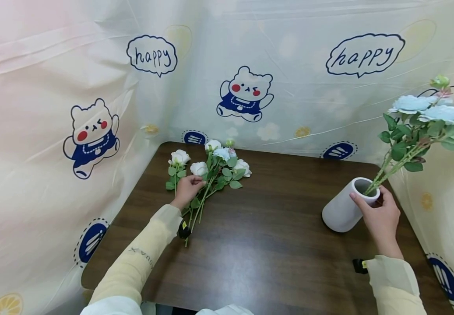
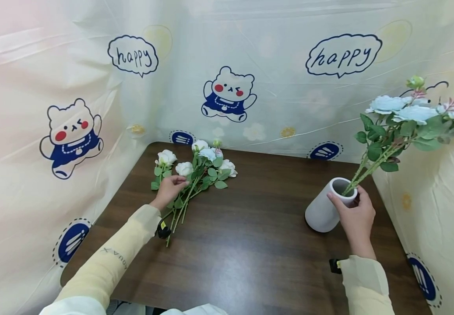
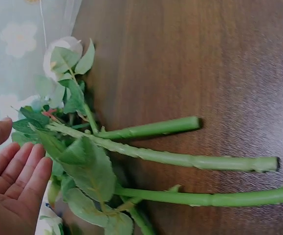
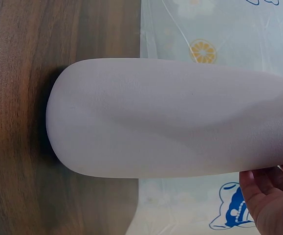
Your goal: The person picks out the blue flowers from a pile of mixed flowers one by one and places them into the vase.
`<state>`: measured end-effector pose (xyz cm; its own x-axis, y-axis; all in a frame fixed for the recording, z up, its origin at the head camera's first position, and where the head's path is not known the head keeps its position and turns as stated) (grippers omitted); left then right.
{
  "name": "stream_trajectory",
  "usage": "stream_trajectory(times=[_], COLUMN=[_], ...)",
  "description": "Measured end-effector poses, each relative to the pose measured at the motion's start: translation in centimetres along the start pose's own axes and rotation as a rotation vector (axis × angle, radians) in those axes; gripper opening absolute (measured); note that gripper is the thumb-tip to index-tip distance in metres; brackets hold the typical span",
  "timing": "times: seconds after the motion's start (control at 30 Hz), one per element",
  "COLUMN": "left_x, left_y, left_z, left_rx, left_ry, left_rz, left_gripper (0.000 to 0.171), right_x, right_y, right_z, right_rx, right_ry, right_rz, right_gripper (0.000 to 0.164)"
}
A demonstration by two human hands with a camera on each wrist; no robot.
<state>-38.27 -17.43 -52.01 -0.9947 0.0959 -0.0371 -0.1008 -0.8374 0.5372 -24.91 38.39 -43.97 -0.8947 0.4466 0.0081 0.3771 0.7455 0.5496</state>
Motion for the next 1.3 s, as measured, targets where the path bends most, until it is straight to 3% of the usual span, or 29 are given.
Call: stream_trajectory(times=[0.3, 0.63, 1.3], left_x=[-0.8, -0.5, -1.3], left_y=[-0.3, -0.9, -1.4], left_z=[-0.5, -2.5, -2.4], left_rx=[0.039, 0.081, 0.205], left_ry=[0.001, 0.069, 0.012], left_rz=[-0.023, -0.052, -0.061], left_gripper=[0.018, 0.016, 0.011], right_x=[0.1, 0.0, 0.0], right_y=[0.0, -0.2, -0.1], right_z=[0.1, 0.3, 0.2], right_rx=[-0.004, 0.008, 0.018], right_ry=[-0.002, -0.010, -0.003], right_rz=[0.001, -0.015, 0.004], right_gripper=[0.077, 0.079, 0.077])
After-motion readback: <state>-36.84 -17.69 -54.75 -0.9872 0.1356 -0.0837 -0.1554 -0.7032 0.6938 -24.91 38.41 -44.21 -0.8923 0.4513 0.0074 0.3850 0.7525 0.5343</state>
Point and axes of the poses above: each hand's wrist, its own x-axis towards the middle knuckle, its own y-axis out of the back of the hand, z = x × y, the point moved 7 cm from there along x, towards the middle knuckle, and after that the axes turned 9 degrees about -z, right-handed, at the moved point
